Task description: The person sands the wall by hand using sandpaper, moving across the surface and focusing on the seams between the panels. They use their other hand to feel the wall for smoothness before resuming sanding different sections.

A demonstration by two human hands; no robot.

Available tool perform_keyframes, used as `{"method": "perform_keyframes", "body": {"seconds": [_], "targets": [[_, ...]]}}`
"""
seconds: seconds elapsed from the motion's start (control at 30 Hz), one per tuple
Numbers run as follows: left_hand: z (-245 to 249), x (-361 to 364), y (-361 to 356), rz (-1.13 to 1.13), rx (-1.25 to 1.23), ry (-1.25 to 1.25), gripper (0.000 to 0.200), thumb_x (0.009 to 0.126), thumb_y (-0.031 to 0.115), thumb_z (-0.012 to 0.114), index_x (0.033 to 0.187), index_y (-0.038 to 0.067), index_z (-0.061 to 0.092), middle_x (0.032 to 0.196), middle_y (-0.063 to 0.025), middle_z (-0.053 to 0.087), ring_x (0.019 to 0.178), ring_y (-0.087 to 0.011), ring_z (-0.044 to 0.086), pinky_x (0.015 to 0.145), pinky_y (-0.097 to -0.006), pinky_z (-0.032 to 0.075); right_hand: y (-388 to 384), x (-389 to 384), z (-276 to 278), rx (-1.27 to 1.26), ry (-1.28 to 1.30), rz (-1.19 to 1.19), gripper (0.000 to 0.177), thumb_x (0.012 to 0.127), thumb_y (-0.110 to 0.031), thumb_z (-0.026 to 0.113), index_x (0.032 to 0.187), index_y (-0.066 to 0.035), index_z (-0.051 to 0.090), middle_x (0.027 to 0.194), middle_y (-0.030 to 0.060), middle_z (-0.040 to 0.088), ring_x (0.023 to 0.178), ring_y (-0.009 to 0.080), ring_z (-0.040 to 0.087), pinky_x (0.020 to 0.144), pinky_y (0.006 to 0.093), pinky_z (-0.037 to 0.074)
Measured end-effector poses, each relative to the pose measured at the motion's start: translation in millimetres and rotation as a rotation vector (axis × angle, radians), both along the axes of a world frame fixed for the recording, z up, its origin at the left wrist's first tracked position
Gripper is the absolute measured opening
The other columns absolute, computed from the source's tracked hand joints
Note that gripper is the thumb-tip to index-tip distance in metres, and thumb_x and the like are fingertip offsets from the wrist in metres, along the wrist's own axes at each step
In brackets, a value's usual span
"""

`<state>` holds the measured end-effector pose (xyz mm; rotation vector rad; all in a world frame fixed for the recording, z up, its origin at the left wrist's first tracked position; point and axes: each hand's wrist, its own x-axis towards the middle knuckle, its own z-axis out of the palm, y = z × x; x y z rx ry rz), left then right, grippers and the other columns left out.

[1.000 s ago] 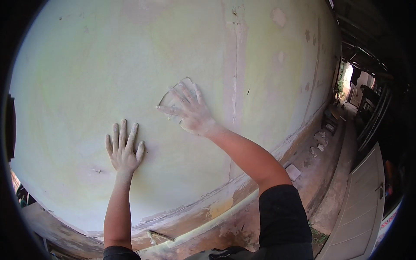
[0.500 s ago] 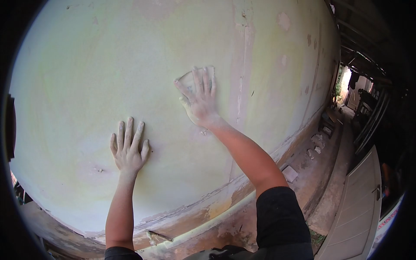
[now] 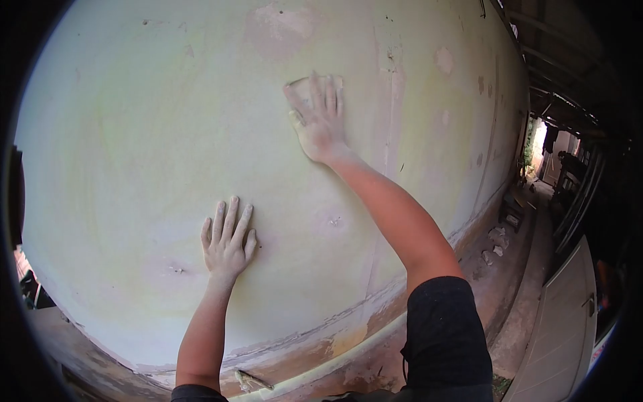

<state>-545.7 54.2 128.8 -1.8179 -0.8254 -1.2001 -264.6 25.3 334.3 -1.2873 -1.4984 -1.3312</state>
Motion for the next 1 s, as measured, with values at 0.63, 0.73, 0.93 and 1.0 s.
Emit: {"method": "perform_keyframes", "body": {"seconds": [0.63, 0.73, 0.93, 1.0], "targets": [[180.7, -51.7, -7.4, 0.131, -0.046, 0.036, 0.067, 0.102, 0.041, 0.057, 0.166, 0.037, 0.038, 0.178, 0.0073, 0.026, 0.164, -0.0177, 0.022, 0.136, -0.0479, 0.012, 15.3, 43.5, 61.0, 0.210, 0.287, 0.193, 0.050, 0.111, -0.037, 0.053, 0.160, -0.038, 0.051, 0.177, 0.0124, 0.027, 0.165, 0.0411, 0.015, 0.134, 0.0537, 0.010], [177.5, -44.9, -8.5, 0.141, -0.065, 0.000, 0.068, 0.100, 0.036, 0.056, 0.166, 0.033, 0.040, 0.178, 0.0052, 0.026, 0.165, -0.0192, 0.020, 0.136, -0.0484, 0.012, -7.0, 7.2, -17.5, 0.011, -0.060, 0.162, 0.053, 0.107, -0.032, 0.061, 0.158, -0.044, 0.053, 0.176, 0.0111, 0.031, 0.164, 0.0427, 0.019, 0.132, 0.0611, 0.012], [174.7, -47.3, -7.0, 0.156, -0.048, -0.012, 0.068, 0.100, 0.037, 0.056, 0.166, 0.035, 0.040, 0.178, 0.0065, 0.028, 0.164, -0.0175, 0.022, 0.136, -0.0468, 0.014, -15.3, 46.5, -19.6, -0.165, -0.402, 0.057, 0.057, 0.104, -0.032, 0.067, 0.156, -0.050, 0.053, 0.175, 0.0061, 0.035, 0.162, 0.0454, 0.023, 0.129, 0.0673, 0.017], [174.5, -46.8, -6.4, 0.173, -0.054, -0.015, 0.067, 0.101, 0.039, 0.056, 0.166, 0.038, 0.039, 0.178, 0.0081, 0.027, 0.164, -0.0160, 0.023, 0.136, -0.0459, 0.014, -22.0, 48.5, 24.6, -0.055, -0.288, 0.056, 0.049, 0.105, -0.033, 0.065, 0.153, -0.043, 0.060, 0.174, 0.0078, 0.036, 0.162, 0.0469, 0.023, 0.129, 0.0651, 0.018]]}}
